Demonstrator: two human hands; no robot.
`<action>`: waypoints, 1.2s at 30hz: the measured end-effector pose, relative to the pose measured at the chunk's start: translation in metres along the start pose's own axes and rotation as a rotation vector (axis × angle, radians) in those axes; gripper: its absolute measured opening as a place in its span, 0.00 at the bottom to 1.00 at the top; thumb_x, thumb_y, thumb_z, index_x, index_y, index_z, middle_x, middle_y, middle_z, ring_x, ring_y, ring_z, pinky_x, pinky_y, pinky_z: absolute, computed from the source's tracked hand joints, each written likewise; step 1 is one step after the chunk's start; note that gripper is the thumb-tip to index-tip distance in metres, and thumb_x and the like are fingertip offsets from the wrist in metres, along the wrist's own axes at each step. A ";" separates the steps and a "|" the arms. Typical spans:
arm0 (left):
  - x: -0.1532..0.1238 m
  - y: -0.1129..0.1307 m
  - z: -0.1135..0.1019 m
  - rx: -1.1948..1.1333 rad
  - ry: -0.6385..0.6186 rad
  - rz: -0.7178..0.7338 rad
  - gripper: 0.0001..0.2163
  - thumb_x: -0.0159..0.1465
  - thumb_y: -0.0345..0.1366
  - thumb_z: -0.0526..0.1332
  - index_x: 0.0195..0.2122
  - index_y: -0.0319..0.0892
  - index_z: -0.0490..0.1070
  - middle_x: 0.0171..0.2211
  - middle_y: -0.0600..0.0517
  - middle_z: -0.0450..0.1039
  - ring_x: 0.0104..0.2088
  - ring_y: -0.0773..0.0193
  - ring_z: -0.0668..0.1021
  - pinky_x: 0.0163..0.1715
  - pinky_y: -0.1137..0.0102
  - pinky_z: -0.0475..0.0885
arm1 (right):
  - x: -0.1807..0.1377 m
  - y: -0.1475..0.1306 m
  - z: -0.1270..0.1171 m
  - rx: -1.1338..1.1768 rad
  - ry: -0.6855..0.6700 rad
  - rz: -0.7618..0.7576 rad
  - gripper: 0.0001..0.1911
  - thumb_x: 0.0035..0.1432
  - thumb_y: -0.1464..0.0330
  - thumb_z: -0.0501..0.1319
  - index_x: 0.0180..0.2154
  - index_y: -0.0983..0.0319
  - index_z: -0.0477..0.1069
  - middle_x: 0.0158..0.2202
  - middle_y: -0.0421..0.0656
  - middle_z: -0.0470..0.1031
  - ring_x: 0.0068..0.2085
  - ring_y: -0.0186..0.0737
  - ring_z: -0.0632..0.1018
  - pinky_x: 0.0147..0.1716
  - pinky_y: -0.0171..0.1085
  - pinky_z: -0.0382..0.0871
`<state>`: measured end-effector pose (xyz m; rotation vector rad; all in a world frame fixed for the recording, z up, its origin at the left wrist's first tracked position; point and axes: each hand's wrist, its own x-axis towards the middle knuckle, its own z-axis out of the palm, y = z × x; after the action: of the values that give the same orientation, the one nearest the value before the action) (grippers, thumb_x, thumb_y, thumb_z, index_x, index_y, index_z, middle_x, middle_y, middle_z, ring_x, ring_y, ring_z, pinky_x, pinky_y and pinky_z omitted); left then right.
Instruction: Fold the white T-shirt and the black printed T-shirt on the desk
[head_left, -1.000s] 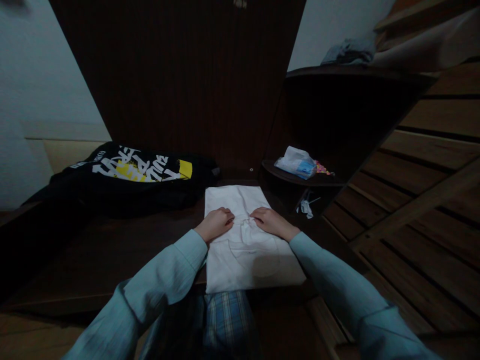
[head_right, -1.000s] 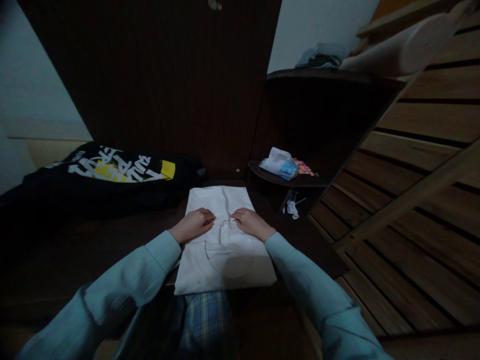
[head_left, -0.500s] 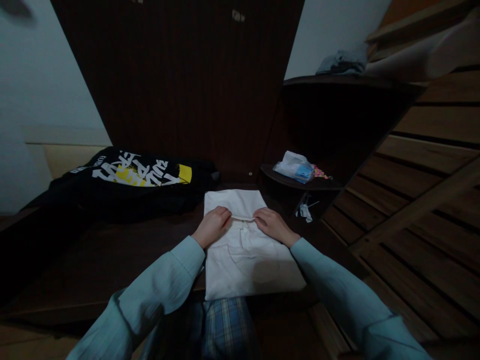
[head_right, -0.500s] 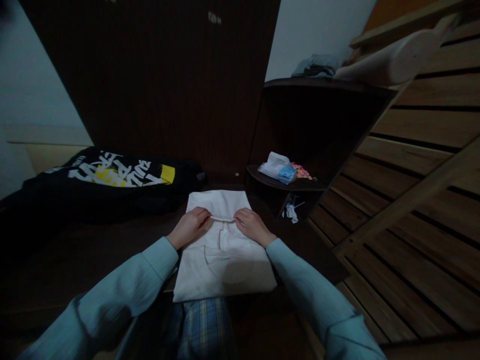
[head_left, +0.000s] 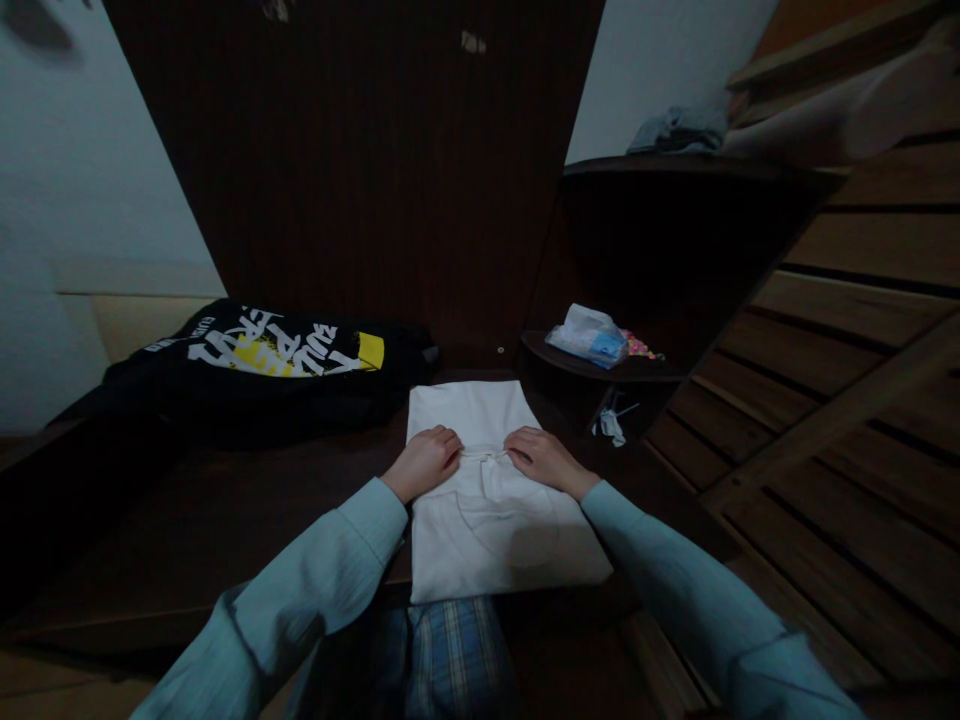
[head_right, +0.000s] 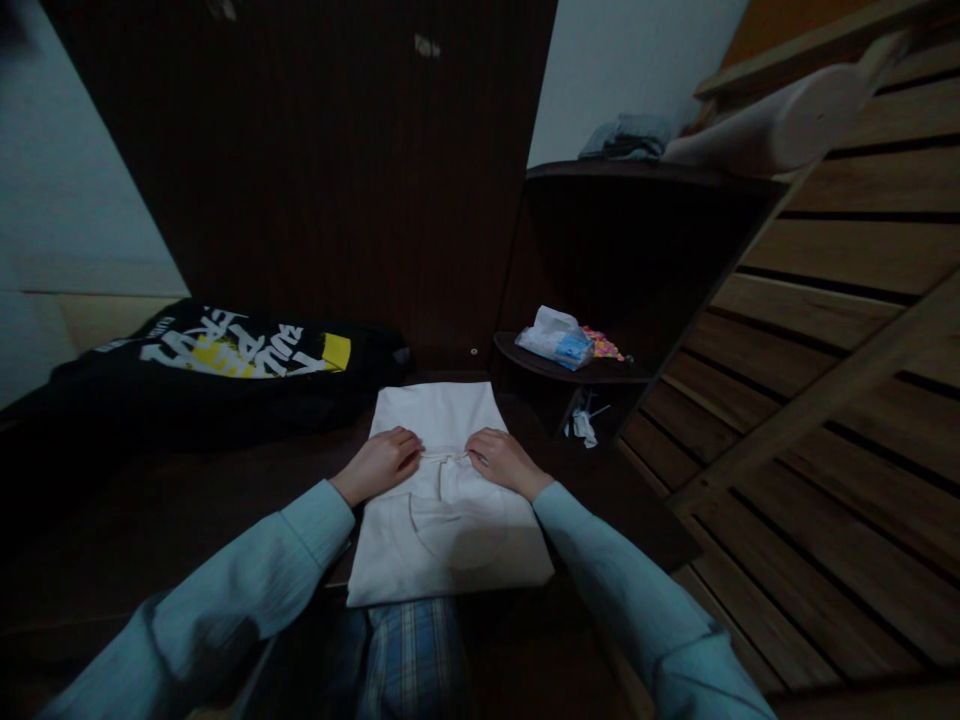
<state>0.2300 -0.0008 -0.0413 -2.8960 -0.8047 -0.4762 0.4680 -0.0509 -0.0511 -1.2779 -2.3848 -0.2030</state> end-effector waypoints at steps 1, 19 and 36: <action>0.001 0.000 0.000 0.003 -0.021 0.000 0.08 0.61 0.34 0.51 0.33 0.39 0.67 0.33 0.48 0.69 0.36 0.61 0.71 0.37 0.68 0.66 | 0.001 -0.001 -0.001 0.000 -0.027 0.008 0.08 0.56 0.70 0.53 0.32 0.63 0.71 0.31 0.46 0.74 0.35 0.39 0.73 0.37 0.37 0.67; 0.021 0.019 0.004 -0.002 0.009 -0.035 0.07 0.62 0.33 0.50 0.31 0.39 0.66 0.31 0.48 0.69 0.35 0.60 0.72 0.35 0.67 0.66 | 0.029 -0.015 -0.014 -0.088 -0.132 0.022 0.07 0.55 0.71 0.55 0.28 0.63 0.71 0.28 0.45 0.72 0.32 0.38 0.72 0.34 0.35 0.64; 0.023 0.016 0.024 -0.090 0.004 0.112 0.10 0.64 0.35 0.50 0.42 0.43 0.67 0.35 0.49 0.65 0.38 0.63 0.69 0.37 0.70 0.65 | -0.017 0.045 -0.022 0.568 0.038 0.477 0.11 0.49 0.65 0.59 0.34 0.63 0.71 0.35 0.45 0.75 0.37 0.39 0.75 0.38 0.39 0.68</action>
<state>0.2639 0.0009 -0.0568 -3.0009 -0.6321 -0.5199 0.5202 -0.0452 -0.0414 -1.4665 -1.8302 0.5452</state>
